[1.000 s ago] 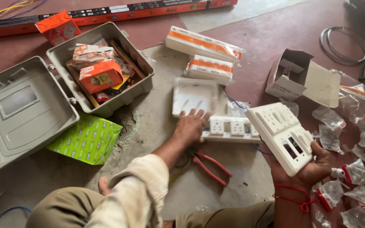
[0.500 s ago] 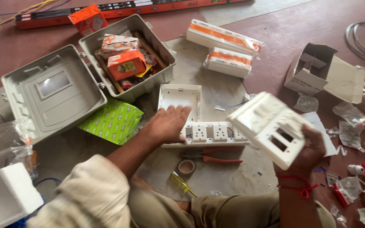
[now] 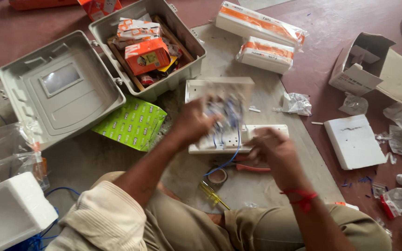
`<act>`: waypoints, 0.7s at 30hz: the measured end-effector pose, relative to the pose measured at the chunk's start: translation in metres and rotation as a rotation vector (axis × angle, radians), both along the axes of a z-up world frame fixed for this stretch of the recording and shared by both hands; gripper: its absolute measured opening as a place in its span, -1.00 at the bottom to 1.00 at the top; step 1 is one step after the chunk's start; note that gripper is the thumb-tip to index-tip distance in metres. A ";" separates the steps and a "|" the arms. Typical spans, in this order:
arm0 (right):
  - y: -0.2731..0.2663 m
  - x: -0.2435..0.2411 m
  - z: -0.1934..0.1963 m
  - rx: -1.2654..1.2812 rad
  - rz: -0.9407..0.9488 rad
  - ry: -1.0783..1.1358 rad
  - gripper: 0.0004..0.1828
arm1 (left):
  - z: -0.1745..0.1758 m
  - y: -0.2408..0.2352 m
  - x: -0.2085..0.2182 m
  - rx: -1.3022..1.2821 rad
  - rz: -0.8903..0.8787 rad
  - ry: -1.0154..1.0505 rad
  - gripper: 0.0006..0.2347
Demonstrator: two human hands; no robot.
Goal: The person wires an electrical switchboard by hand and using a screwdriver. The person inserts wires into terminals on the back of the switchboard and tightens the screws to secure them.
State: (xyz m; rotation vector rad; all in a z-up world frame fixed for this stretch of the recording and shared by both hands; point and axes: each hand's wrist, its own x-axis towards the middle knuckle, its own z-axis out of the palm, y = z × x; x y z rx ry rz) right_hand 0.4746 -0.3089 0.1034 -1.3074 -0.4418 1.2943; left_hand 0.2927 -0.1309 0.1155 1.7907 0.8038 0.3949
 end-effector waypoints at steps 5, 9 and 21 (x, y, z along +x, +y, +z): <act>-0.016 -0.059 -0.051 -0.113 0.852 -1.192 -0.70 | -0.003 0.027 -0.017 -0.375 0.262 -0.356 -0.67; -0.029 -0.102 -0.079 -0.257 0.897 -1.359 -0.72 | -0.003 0.021 -0.019 -0.428 0.283 -0.356 -0.68; 0.000 -0.002 0.029 -0.345 0.437 -1.119 -0.66 | 0.026 -0.006 -0.008 0.334 0.383 0.216 -0.71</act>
